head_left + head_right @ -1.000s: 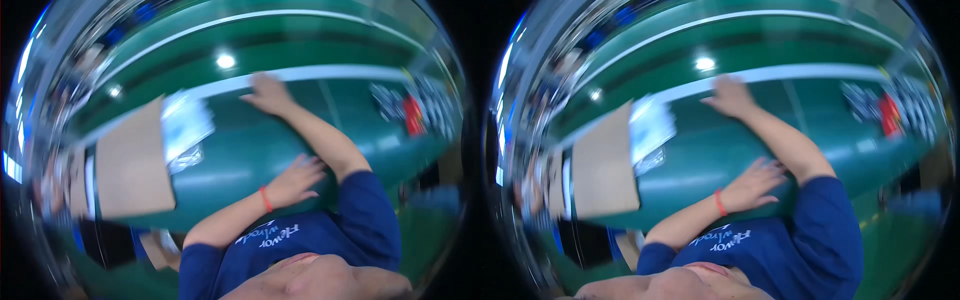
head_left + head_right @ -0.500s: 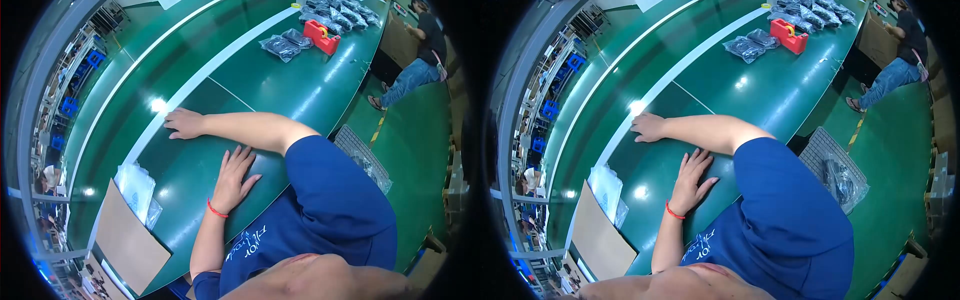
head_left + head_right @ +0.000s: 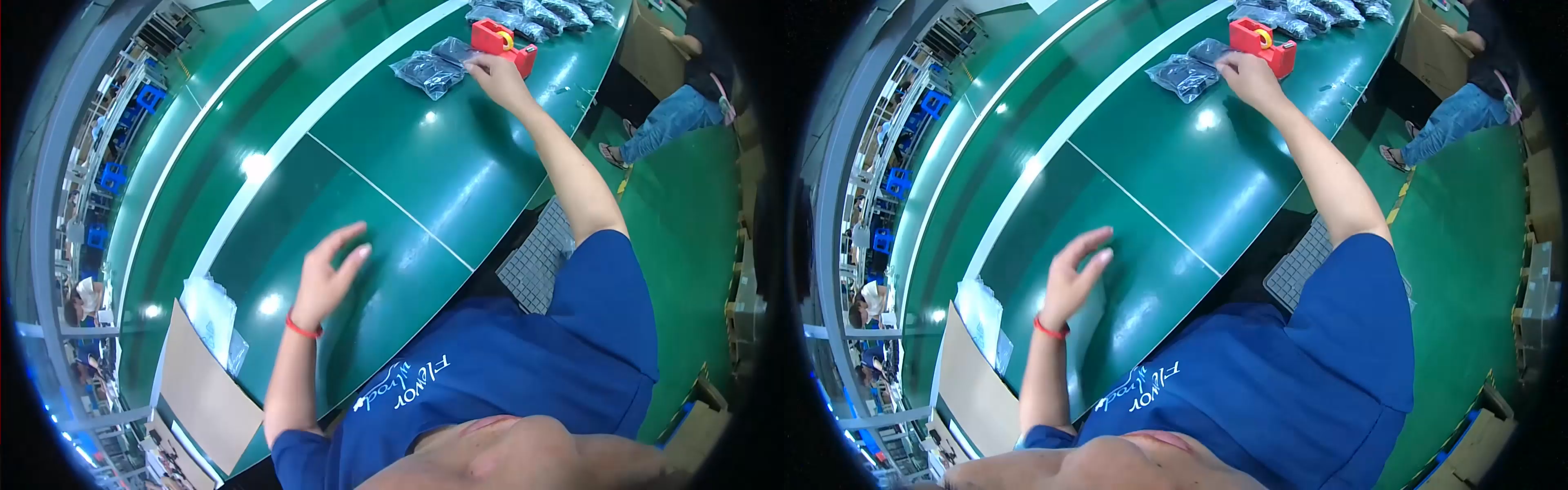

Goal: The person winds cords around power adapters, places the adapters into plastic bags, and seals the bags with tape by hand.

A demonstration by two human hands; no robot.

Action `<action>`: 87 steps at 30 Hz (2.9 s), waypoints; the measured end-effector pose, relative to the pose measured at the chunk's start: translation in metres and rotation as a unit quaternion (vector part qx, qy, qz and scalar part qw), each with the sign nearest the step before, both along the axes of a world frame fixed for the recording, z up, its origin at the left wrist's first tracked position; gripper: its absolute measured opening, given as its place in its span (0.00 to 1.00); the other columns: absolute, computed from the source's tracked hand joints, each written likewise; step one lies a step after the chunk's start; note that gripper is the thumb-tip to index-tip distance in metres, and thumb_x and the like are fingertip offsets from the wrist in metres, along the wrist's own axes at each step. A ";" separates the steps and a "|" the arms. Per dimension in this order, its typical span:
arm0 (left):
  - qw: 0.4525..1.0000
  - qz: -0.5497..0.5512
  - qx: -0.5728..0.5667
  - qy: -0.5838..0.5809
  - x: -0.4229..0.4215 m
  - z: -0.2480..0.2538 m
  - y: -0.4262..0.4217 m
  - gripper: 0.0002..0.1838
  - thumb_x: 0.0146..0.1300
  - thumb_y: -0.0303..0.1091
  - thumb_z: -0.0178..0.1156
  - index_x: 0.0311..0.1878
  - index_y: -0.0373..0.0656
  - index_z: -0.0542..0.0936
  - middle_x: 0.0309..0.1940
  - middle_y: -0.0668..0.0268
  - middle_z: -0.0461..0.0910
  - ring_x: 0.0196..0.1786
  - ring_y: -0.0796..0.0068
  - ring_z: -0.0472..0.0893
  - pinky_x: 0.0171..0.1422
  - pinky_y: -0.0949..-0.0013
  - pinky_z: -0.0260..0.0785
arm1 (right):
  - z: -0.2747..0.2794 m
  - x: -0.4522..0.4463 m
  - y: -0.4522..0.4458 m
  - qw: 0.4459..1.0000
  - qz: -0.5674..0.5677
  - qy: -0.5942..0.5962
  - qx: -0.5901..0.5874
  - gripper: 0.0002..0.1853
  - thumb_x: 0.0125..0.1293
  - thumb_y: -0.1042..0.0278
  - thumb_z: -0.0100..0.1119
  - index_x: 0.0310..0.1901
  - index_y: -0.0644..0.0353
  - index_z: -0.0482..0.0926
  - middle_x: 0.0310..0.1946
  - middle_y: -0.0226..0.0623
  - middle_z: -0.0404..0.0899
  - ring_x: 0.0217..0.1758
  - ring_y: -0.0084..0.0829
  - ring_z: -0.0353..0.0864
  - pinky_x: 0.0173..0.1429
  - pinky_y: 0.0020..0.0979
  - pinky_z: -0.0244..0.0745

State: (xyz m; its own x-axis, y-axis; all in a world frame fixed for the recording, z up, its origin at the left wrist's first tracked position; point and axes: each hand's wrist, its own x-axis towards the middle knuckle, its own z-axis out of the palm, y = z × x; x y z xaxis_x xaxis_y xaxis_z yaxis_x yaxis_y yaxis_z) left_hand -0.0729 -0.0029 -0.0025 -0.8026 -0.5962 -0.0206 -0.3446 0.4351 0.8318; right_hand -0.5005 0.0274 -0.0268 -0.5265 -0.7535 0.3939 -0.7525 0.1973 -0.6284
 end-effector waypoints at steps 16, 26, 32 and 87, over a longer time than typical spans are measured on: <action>0.971 0.125 -0.204 0.000 -0.301 -0.057 -0.118 0.36 0.57 0.45 0.65 0.63 0.33 0.67 0.50 0.41 0.73 0.52 0.44 0.75 0.59 0.55 0.67 | -0.033 -0.012 -0.035 0.991 0.011 -0.129 0.021 0.19 0.61 0.61 0.63 0.49 0.66 0.80 0.41 0.49 0.82 0.44 0.42 0.82 0.49 0.37 0.75; 0.881 0.055 0.338 0.326 -0.246 -0.039 -0.118 0.24 0.64 0.34 0.58 0.61 0.37 0.69 0.51 0.57 0.75 0.50 0.66 0.77 0.54 0.63 0.71 | -0.010 0.078 -0.035 0.967 0.135 -0.142 -0.164 0.17 0.62 0.71 0.63 0.52 0.63 0.77 0.47 0.37 0.78 0.50 0.28 0.77 0.51 0.27 0.74; 0.789 0.030 0.470 0.394 -0.191 -0.029 -0.114 0.21 0.65 0.33 0.58 0.60 0.39 0.69 0.52 0.61 0.76 0.52 0.72 0.77 0.56 0.67 0.70 | 0.006 0.100 -0.033 0.951 0.223 -0.131 -0.167 0.16 0.64 0.70 0.62 0.52 0.63 0.76 0.46 0.32 0.76 0.46 0.21 0.76 0.47 0.22 0.72; 0.755 -0.028 0.594 0.276 -0.171 -0.033 -0.087 0.19 0.61 0.27 0.61 0.55 0.36 0.73 0.43 0.57 0.81 0.45 0.62 0.82 0.53 0.60 0.76 | -0.022 0.077 -0.047 0.697 0.323 -0.639 -0.040 0.07 0.65 0.66 0.62 0.42 0.53 0.77 0.35 0.23 0.76 0.40 0.15 0.74 0.45 0.20 0.70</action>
State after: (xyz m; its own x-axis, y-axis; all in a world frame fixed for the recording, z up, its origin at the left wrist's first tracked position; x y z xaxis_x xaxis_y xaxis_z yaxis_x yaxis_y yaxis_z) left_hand -0.2437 -0.0901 -0.0353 -0.9079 -0.3844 -0.1671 0.1887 -0.7308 0.6560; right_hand -0.4238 -0.0192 -0.0489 -0.0468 -0.9984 -0.0315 0.5163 0.0028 -0.8564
